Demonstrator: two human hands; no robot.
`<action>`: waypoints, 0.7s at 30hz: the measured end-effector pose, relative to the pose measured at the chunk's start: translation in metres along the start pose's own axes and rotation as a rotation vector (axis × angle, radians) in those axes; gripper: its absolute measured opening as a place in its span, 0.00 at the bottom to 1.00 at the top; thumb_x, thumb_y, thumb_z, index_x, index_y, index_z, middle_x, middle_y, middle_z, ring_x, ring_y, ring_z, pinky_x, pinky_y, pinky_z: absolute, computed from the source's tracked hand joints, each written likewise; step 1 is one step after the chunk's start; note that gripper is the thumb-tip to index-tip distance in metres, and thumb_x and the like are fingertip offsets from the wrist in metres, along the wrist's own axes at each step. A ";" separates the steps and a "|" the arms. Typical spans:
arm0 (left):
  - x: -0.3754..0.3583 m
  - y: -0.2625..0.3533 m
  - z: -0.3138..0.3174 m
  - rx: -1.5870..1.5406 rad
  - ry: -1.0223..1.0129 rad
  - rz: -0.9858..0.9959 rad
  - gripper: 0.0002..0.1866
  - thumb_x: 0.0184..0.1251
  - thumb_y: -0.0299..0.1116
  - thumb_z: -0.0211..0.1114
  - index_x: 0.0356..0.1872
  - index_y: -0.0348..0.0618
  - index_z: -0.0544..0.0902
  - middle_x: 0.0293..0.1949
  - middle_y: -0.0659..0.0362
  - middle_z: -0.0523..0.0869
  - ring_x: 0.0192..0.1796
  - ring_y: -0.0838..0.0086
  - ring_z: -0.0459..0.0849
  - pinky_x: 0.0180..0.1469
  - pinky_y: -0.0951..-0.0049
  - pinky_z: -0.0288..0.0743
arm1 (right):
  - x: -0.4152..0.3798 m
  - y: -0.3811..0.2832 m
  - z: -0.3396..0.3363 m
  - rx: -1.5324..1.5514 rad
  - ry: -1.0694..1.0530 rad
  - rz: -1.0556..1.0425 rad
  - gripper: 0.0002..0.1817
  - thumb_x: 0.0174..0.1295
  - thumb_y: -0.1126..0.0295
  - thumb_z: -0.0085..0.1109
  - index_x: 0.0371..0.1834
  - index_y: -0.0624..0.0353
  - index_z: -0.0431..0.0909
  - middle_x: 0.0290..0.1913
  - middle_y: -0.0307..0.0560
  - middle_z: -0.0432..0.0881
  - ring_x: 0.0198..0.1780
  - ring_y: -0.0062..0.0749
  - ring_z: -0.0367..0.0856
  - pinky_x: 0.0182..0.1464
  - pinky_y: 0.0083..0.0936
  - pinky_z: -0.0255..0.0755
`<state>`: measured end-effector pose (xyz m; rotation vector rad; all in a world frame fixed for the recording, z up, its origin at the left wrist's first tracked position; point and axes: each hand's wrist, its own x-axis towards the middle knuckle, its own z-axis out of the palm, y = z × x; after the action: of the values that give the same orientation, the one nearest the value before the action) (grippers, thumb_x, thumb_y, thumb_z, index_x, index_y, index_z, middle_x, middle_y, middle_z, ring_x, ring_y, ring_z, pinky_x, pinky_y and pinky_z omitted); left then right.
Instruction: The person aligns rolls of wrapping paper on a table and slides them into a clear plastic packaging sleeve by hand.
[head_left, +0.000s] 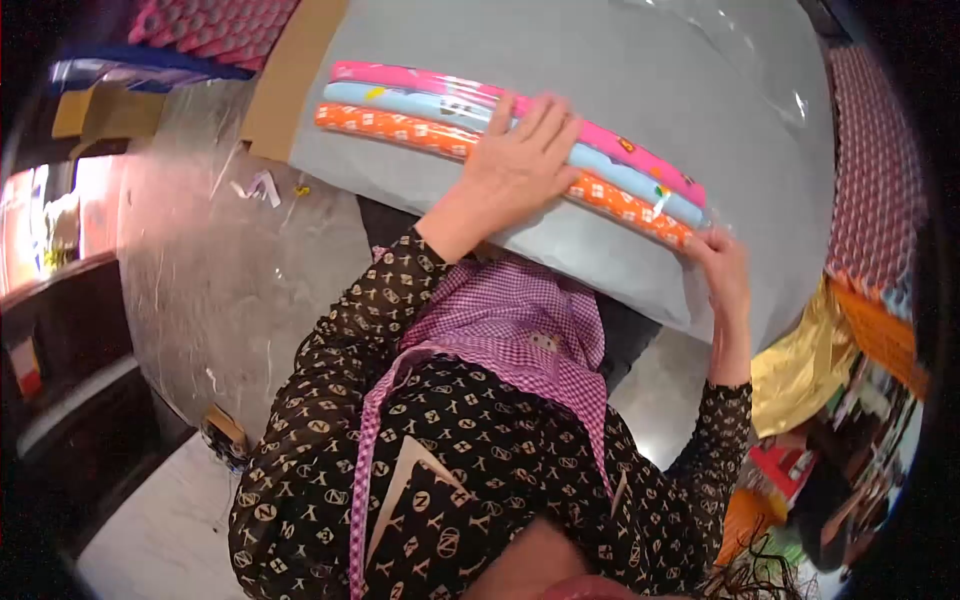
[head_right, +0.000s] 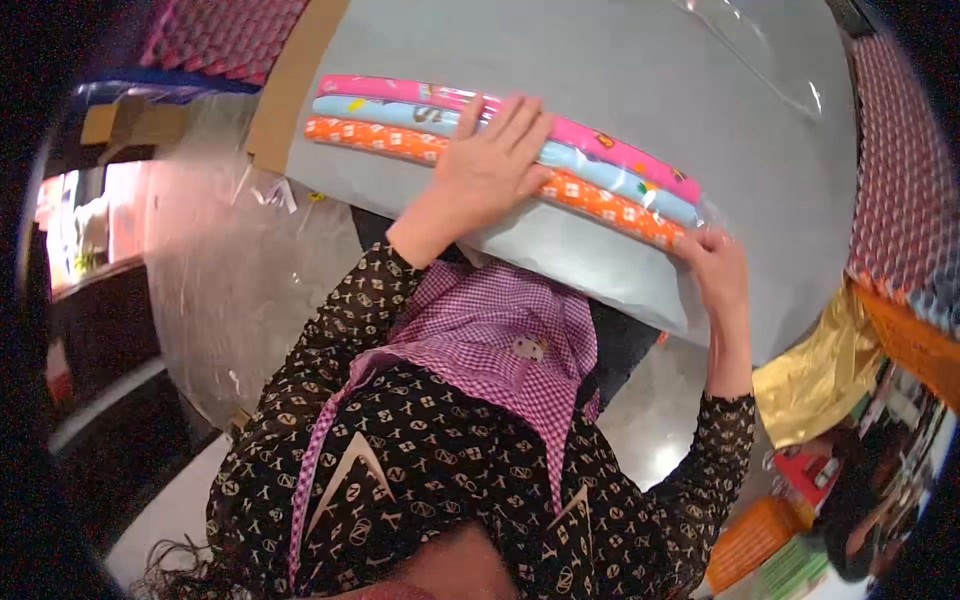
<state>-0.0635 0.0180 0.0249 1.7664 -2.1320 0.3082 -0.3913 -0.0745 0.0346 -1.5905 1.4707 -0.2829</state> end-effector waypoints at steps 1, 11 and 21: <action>0.000 0.001 0.001 -0.044 0.006 0.007 0.30 0.68 0.50 0.60 0.62 0.39 0.76 0.64 0.49 0.77 0.70 0.58 0.72 0.73 0.43 0.55 | 0.002 0.004 -0.001 -0.031 0.013 0.032 0.07 0.56 0.69 0.69 0.29 0.62 0.84 0.29 0.33 0.80 0.34 0.17 0.73 0.37 0.20 0.67; 0.000 -0.003 0.003 -0.061 0.064 0.002 0.29 0.65 0.49 0.62 0.60 0.39 0.77 0.63 0.49 0.78 0.69 0.58 0.73 0.73 0.44 0.56 | 0.004 0.007 0.003 0.076 -0.005 0.028 0.06 0.59 0.69 0.68 0.32 0.60 0.84 0.29 0.30 0.79 0.32 0.15 0.72 0.36 0.19 0.64; 0.005 -0.005 -0.002 0.016 -0.028 0.056 0.28 0.67 0.46 0.61 0.63 0.40 0.76 0.66 0.51 0.77 0.68 0.60 0.75 0.71 0.44 0.59 | -0.027 0.026 -0.036 0.301 0.421 -0.019 0.11 0.64 0.68 0.64 0.43 0.66 0.85 0.43 0.40 0.86 0.47 0.22 0.80 0.52 0.22 0.71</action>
<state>-0.0590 0.0139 0.0287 1.7322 -2.2073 0.3176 -0.4408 -0.0635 0.0463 -1.3506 1.6333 -0.8506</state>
